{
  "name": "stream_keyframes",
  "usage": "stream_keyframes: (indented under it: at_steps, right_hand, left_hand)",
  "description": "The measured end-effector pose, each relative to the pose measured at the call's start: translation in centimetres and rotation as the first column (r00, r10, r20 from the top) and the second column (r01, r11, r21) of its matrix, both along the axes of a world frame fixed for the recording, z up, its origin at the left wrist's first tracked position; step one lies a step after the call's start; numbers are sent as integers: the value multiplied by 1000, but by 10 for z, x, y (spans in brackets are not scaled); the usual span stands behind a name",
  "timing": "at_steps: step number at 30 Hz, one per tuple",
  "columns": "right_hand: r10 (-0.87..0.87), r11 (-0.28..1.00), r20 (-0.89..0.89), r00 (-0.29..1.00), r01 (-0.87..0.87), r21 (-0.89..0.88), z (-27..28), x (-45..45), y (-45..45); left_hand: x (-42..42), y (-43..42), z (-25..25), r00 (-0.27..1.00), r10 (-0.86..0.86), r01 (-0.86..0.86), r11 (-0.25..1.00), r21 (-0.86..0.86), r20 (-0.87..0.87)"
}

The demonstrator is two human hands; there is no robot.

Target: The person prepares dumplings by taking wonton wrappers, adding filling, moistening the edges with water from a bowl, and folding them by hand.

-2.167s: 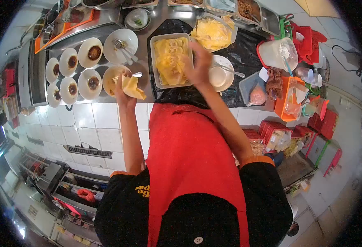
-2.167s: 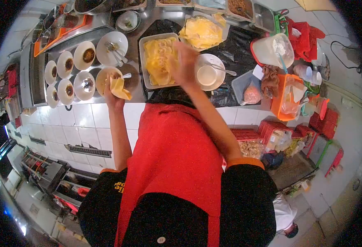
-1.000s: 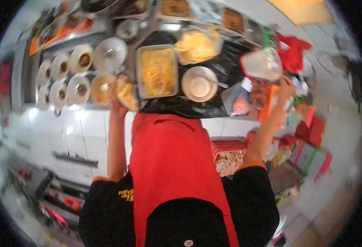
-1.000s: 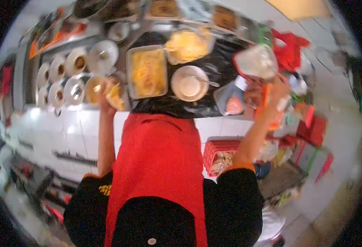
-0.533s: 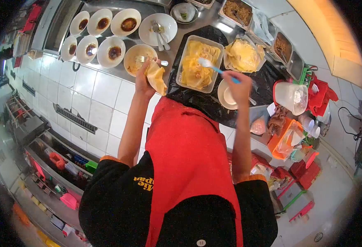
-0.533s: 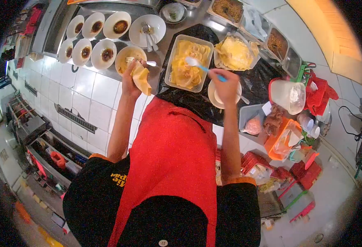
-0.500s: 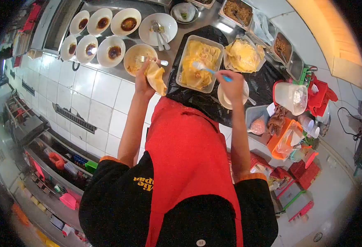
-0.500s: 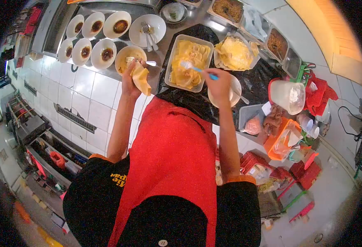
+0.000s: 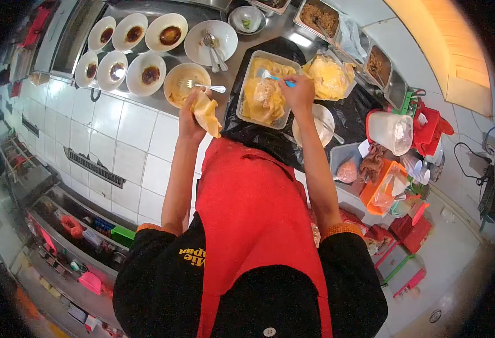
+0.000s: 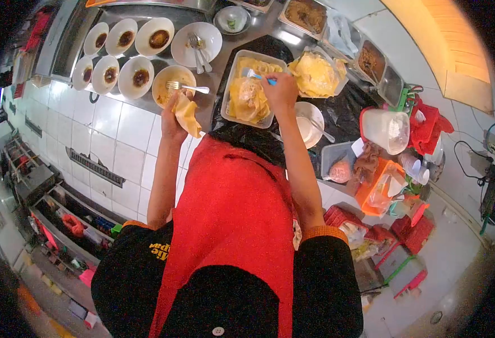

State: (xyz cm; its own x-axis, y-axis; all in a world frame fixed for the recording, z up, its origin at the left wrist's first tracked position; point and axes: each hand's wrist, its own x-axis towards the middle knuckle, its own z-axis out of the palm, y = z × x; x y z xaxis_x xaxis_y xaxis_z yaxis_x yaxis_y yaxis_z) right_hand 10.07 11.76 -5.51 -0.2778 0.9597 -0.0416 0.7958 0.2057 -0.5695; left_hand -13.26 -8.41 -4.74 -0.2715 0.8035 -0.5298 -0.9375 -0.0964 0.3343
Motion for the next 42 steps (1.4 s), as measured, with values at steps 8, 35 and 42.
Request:
stream_keyframes:
  at_steps: [8, 35, 42]
  right_hand:
    - [-249, 962, -421, 872, 273, -3, 77, 106, 13]
    - [-251, 935, -694, 675, -17, -354, 92, 17, -93]
    - [-257, 958, -721, 644, 75, -275, 93, 20, -82]
  left_hand:
    - [-6, -4, 3, 999, -10, 6, 997, -81, -41]
    - [107, 105, 45, 865, -254, 316, 946, 76, -433]
    - [113, 107, 35, 883, -235, 256, 967, -4, -407]
